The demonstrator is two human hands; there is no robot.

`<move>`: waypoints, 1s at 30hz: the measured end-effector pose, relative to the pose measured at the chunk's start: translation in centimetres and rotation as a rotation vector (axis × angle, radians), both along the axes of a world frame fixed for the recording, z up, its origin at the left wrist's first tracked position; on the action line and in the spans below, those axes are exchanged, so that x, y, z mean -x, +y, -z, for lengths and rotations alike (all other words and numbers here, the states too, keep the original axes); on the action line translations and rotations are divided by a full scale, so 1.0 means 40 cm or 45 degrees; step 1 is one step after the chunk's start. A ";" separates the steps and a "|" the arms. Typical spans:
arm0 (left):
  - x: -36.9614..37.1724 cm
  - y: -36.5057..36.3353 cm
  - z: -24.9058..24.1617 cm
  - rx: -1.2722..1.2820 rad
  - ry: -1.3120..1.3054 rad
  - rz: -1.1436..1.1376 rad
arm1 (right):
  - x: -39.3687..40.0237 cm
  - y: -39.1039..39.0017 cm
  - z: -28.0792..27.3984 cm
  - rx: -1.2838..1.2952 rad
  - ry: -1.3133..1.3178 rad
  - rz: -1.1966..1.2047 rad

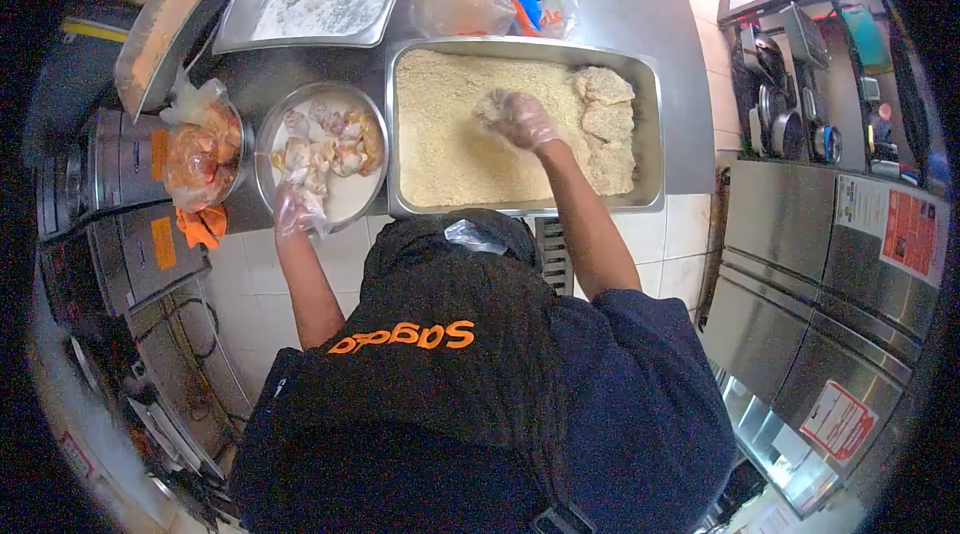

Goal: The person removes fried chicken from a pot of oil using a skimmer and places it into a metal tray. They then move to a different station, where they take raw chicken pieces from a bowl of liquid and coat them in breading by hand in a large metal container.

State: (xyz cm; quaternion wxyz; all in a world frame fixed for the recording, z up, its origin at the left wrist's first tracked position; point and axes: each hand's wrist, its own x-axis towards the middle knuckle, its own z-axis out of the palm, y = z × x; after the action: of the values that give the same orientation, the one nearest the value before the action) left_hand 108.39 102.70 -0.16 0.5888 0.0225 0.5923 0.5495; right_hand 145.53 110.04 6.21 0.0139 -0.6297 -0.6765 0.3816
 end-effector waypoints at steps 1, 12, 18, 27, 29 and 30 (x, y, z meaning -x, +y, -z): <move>-0.003 0.004 -0.003 0.011 -0.002 -0.063 | -0.009 -0.011 0.026 -0.001 0.000 0.006; 0.055 -0.023 0.040 0.300 1.011 0.302 | -0.036 -0.147 0.207 0.711 0.076 0.087; 0.141 -0.020 0.193 0.144 1.636 0.684 | 0.108 -0.101 0.341 0.568 0.939 0.280; 0.091 -0.013 -0.015 0.382 1.382 0.838 | -0.105 0.105 0.738 -0.661 -0.214 -0.866; 0.109 -0.043 0.018 -0.214 1.017 0.600 | -0.044 0.165 0.490 -0.309 -0.703 -0.971; 0.112 -0.043 0.030 -0.183 1.145 0.589 | -0.029 0.159 0.366 -0.343 -0.599 -0.527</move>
State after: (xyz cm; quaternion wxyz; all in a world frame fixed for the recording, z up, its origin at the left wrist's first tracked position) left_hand 103.89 101.00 -1.36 0.3787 0.4277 0.7274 0.3801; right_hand 146.68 116.40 -8.42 -0.1374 -0.5423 -0.8190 0.1279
